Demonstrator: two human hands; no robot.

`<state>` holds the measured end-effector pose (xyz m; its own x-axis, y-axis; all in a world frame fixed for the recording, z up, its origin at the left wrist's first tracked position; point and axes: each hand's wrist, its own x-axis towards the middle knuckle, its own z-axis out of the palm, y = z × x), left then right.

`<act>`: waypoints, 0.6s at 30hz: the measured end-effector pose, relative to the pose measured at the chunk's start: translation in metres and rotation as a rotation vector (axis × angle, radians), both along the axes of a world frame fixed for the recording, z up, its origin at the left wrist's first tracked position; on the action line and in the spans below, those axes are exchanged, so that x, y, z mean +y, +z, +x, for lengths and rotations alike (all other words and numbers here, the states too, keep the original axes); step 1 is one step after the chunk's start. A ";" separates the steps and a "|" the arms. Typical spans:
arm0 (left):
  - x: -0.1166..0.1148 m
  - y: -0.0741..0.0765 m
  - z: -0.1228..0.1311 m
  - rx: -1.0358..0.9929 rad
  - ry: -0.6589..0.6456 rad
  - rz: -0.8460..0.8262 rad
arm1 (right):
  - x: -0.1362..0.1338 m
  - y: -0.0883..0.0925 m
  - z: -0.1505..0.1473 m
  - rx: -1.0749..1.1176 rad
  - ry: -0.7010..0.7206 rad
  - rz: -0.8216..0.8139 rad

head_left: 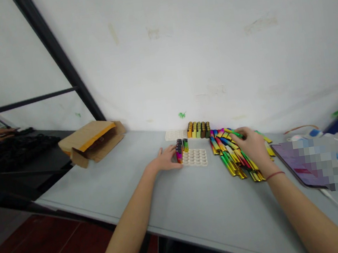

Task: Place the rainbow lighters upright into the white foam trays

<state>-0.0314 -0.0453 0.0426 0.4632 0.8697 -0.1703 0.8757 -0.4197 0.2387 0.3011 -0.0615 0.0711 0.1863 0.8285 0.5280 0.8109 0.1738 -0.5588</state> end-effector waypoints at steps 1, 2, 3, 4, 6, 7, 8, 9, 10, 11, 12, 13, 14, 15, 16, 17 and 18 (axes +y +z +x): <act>0.000 0.000 0.000 0.004 0.000 -0.001 | -0.001 0.003 -0.004 0.098 0.054 0.004; 0.000 0.000 0.000 0.007 -0.001 -0.003 | -0.001 0.005 -0.010 0.192 0.110 -0.008; 0.000 0.000 0.000 0.009 -0.003 -0.005 | -0.002 0.006 -0.016 0.285 0.172 -0.032; 0.000 0.000 0.000 0.010 -0.005 -0.005 | -0.002 0.007 -0.024 0.380 0.235 -0.060; 0.000 -0.001 0.000 0.007 -0.007 0.002 | -0.004 0.005 -0.039 0.590 0.370 -0.105; 0.000 0.000 0.000 0.004 -0.008 0.007 | -0.004 0.004 -0.047 0.702 0.429 -0.125; 0.000 0.000 0.000 0.000 -0.007 0.011 | -0.005 0.002 -0.054 0.814 0.486 -0.158; -0.001 0.000 0.000 -0.005 -0.005 0.015 | -0.005 0.001 -0.061 0.927 0.533 -0.200; -0.001 0.000 0.000 -0.009 -0.005 0.017 | -0.006 -0.001 -0.066 1.027 0.564 -0.246; -0.001 0.001 0.001 -0.013 -0.005 0.015 | -0.007 -0.003 -0.071 1.106 0.585 -0.291; -0.002 0.002 0.001 -0.016 -0.004 0.012 | -0.008 -0.004 -0.075 1.155 0.590 -0.329; -0.002 0.002 0.001 -0.017 -0.002 0.007 | -0.009 -0.006 -0.078 1.171 0.584 -0.357; -0.002 0.002 0.002 -0.016 0.001 0.001 | -0.011 -0.007 -0.080 1.159 0.575 -0.372; -0.002 0.003 0.002 -0.014 0.002 -0.005 | -0.012 -0.009 -0.082 1.123 0.570 -0.377; -0.002 0.003 0.002 -0.013 0.003 -0.008 | -0.014 -0.010 -0.083 1.075 0.571 -0.374; -0.002 0.003 0.002 -0.013 0.003 -0.007 | -0.016 -0.012 -0.084 1.026 0.576 -0.363; -0.002 0.003 0.002 -0.015 0.001 -0.003 | -0.018 -0.014 -0.085 0.984 0.585 -0.351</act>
